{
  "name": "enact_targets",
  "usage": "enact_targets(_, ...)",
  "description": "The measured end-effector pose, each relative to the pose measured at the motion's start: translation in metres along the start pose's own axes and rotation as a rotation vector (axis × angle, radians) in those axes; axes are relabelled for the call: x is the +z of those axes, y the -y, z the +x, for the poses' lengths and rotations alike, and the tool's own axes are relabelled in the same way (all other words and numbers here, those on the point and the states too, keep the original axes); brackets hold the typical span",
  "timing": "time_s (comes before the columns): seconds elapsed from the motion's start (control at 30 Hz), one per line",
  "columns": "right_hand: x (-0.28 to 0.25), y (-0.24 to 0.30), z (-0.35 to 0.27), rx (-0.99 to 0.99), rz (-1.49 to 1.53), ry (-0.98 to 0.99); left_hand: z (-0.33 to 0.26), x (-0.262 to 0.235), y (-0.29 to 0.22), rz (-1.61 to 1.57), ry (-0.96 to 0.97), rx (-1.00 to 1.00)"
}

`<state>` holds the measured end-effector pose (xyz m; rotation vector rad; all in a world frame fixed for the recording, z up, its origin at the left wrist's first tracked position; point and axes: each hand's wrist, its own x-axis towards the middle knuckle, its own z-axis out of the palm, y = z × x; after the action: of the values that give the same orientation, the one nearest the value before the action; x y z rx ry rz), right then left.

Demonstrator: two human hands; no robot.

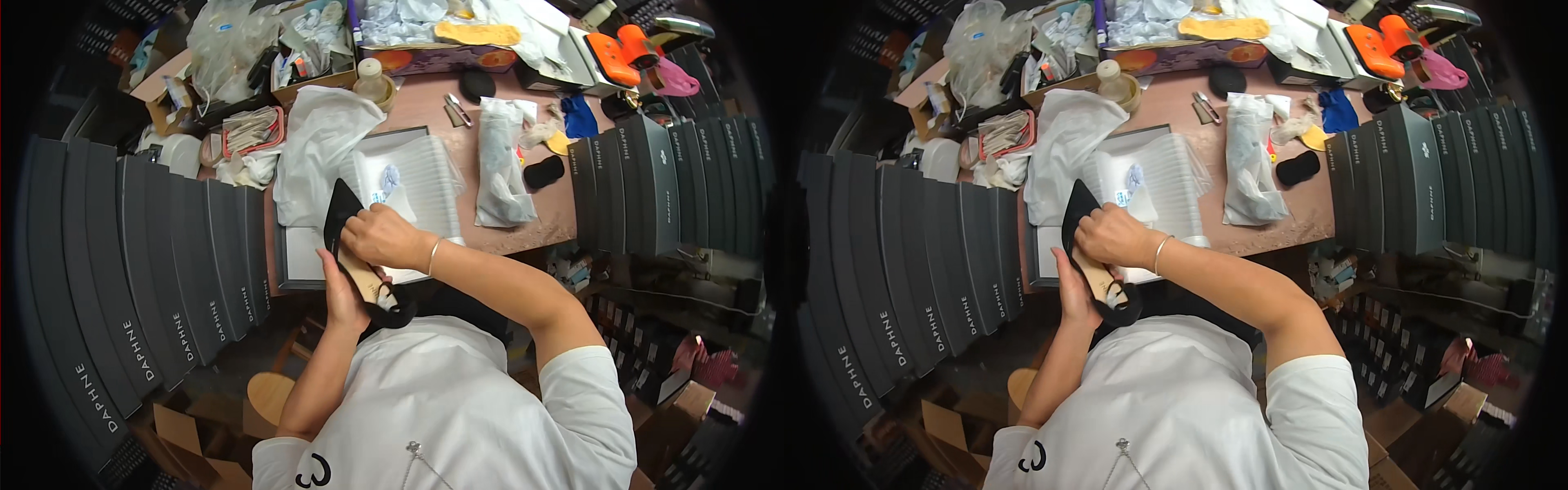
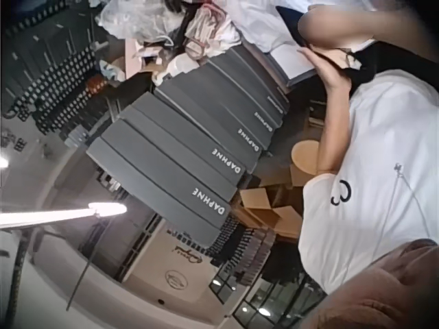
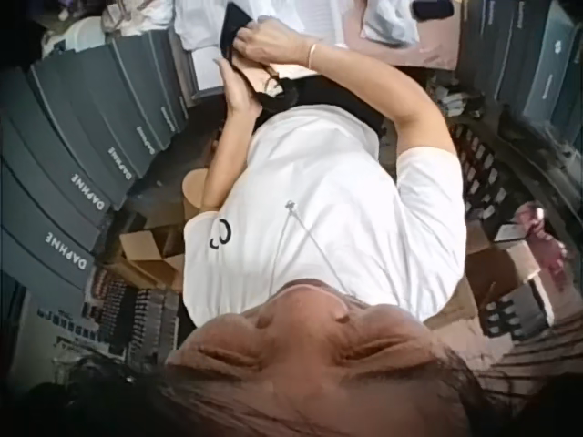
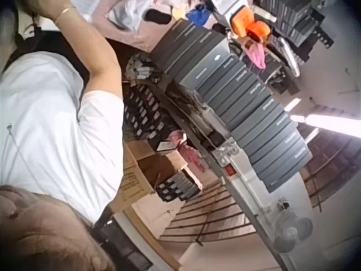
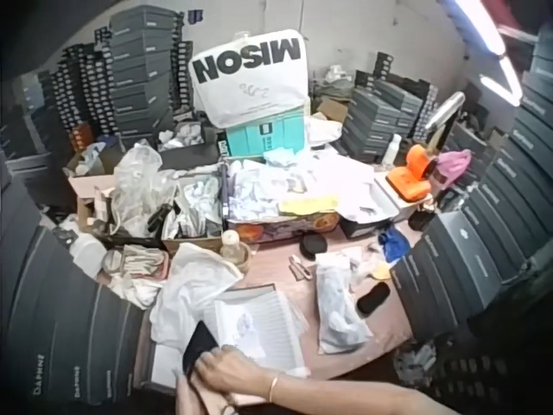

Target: Packing high-heeled shoes into boxes with tissue paper.

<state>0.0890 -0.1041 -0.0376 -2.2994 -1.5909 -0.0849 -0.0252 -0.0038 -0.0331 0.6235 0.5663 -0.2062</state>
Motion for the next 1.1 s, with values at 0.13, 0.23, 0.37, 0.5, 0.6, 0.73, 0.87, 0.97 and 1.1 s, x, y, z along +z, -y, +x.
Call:
enact_targets(0.13,-0.019,0.037,-0.02,0.077,0.155,-0.143,0.007,0.004,-0.013,-0.085,-0.484,0.077)
enact_targets(0.23,-0.013,-0.004,-0.043,0.586,0.002,-0.126,0.018,-0.05,-0.023,-0.007,-0.187,-0.037)
enact_targets(0.37,-0.035,0.035,-0.012,0.409,0.733,-0.02,0.003,-0.008,-0.032,0.101,-0.095,0.145)
enact_targets(0.5,0.024,0.037,0.023,0.216,0.417,0.241,-0.018,0.006,0.001,0.073,-0.146,0.254)
enact_targets(0.6,0.054,0.056,0.027,0.329,0.444,0.23,-0.036,-0.001,-0.012,0.088,-0.099,0.126)
enact_targets(0.73,0.077,0.063,0.03,0.323,0.598,0.258,-0.04,-0.024,-0.007,0.116,-0.118,0.081)
enact_targets(0.87,0.036,0.084,-0.006,0.376,0.421,0.08,-0.053,-0.022,-0.006,0.033,-0.09,0.05)
enact_targets(0.97,0.028,0.112,-0.01,0.266,0.243,-0.114,-0.009,-0.054,-0.041,0.057,0.061,-0.079)
enact_targets(1.1,0.019,0.103,-0.016,0.481,0.44,0.123,0.002,-0.037,-0.035,0.054,-0.058,-0.213)
